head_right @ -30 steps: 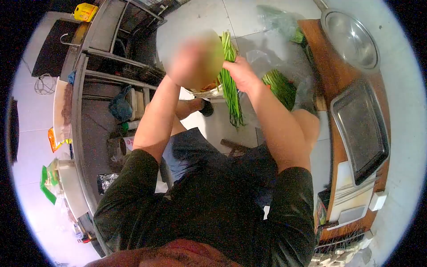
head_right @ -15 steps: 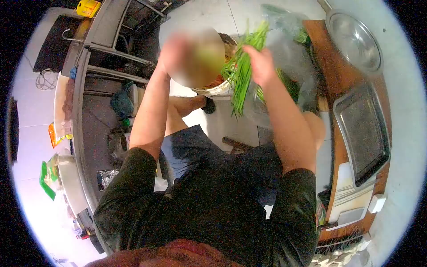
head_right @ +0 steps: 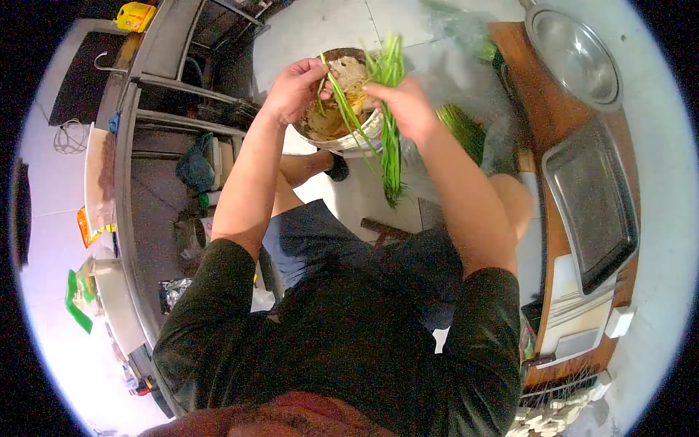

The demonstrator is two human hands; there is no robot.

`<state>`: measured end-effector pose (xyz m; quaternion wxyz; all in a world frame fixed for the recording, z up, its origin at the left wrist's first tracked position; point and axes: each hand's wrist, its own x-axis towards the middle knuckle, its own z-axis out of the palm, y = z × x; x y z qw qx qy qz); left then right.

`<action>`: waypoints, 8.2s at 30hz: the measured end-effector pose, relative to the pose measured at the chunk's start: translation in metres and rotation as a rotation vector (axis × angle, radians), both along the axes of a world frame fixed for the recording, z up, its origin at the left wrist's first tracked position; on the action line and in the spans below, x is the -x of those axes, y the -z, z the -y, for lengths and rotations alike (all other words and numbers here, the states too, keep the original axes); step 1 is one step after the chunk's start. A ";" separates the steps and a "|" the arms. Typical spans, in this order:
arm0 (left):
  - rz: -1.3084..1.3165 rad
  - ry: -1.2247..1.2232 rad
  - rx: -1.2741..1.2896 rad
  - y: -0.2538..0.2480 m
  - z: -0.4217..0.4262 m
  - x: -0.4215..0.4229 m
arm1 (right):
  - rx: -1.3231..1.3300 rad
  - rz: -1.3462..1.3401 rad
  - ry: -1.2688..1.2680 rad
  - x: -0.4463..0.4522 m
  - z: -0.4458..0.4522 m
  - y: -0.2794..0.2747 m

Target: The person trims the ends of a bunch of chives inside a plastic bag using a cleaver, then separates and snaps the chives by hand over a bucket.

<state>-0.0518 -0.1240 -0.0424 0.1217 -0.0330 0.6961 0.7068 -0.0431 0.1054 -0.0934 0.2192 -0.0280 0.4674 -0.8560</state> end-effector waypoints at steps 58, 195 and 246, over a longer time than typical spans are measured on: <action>-0.423 -0.013 0.878 0.018 -0.019 0.003 | -0.172 -0.024 0.016 -0.002 0.019 0.009; 0.023 -0.128 -0.135 -0.043 -0.049 -0.049 | -0.050 -0.044 -0.313 -0.003 0.015 0.006; -0.043 -0.305 -0.278 0.040 -0.048 -0.035 | 0.017 0.122 -0.223 -0.006 0.025 0.016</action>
